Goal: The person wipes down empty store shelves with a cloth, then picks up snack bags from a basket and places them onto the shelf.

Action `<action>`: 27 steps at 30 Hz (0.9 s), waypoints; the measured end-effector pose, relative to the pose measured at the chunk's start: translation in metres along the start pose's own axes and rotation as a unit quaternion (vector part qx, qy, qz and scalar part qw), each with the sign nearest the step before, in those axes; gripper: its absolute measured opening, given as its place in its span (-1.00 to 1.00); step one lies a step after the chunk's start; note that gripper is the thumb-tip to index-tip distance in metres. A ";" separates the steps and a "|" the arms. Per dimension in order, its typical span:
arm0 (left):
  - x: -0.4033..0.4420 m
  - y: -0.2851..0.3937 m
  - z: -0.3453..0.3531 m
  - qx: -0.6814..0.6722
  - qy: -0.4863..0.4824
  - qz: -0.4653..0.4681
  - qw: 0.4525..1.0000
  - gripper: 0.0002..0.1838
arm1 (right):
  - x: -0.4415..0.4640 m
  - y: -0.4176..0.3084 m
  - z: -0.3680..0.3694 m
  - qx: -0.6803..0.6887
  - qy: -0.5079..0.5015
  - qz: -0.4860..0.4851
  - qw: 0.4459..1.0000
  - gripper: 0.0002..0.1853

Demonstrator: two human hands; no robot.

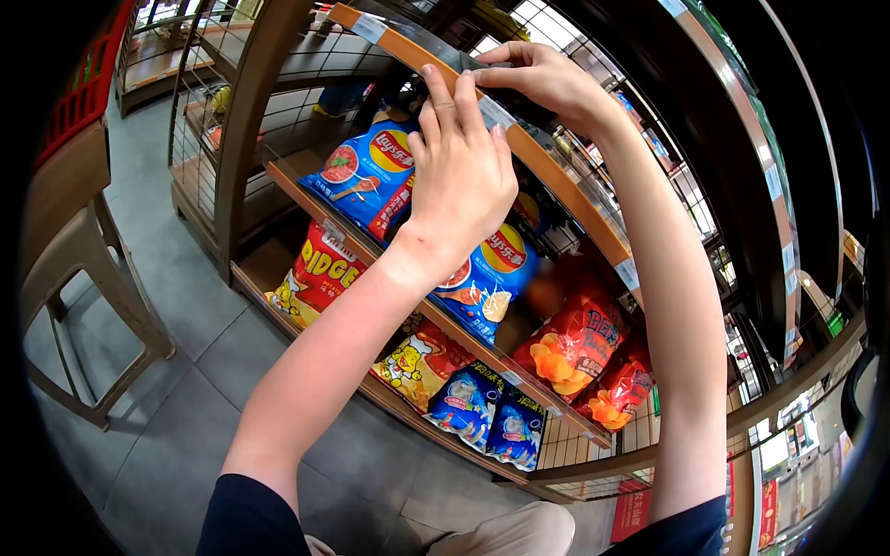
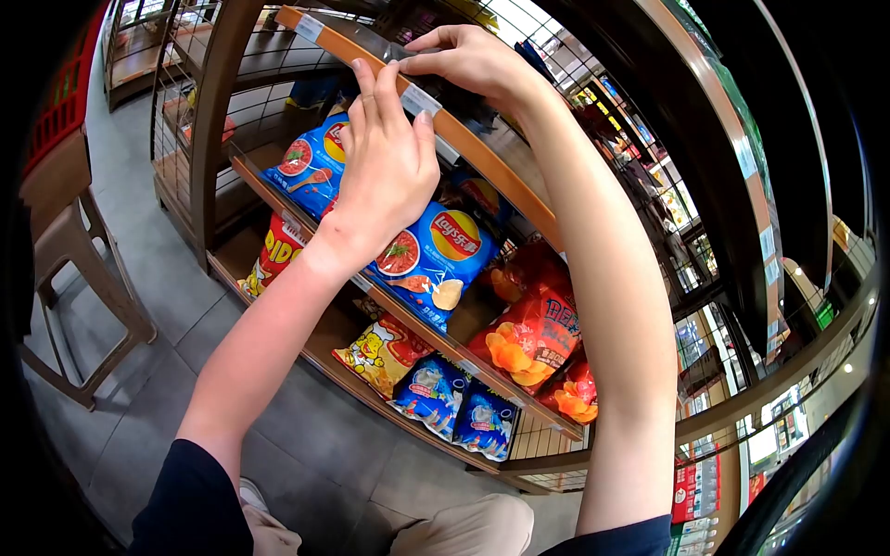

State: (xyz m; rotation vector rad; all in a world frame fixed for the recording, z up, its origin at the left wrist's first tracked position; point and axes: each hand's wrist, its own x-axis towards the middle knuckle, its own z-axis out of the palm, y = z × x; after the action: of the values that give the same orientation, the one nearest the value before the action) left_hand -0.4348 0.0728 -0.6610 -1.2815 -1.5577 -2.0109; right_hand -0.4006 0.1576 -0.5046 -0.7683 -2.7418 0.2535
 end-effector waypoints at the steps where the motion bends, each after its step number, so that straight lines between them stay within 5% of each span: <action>1: 0.000 0.001 0.001 -0.015 -0.003 -0.007 1.000 -0.39 | -0.002 0.001 -0.002 0.014 -0.010 0.005 1.000 -0.45; 21: 0.000 0.010 -0.001 0.072 -0.037 0.006 0.997 -0.41 | -0.061 0.013 -0.018 0.024 -0.005 0.043 0.999 -0.64; 27: 0.000 0.009 0.002 0.076 -0.019 0.009 0.997 -0.42 | -0.084 0.018 -0.027 0.030 -0.007 0.083 0.996 -0.49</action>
State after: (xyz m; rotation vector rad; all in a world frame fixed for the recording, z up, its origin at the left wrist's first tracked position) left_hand -0.4277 0.0712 -0.6554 -1.2784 -1.6743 -1.8277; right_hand -0.3149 0.1312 -0.5021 -0.9820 -2.6726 0.3754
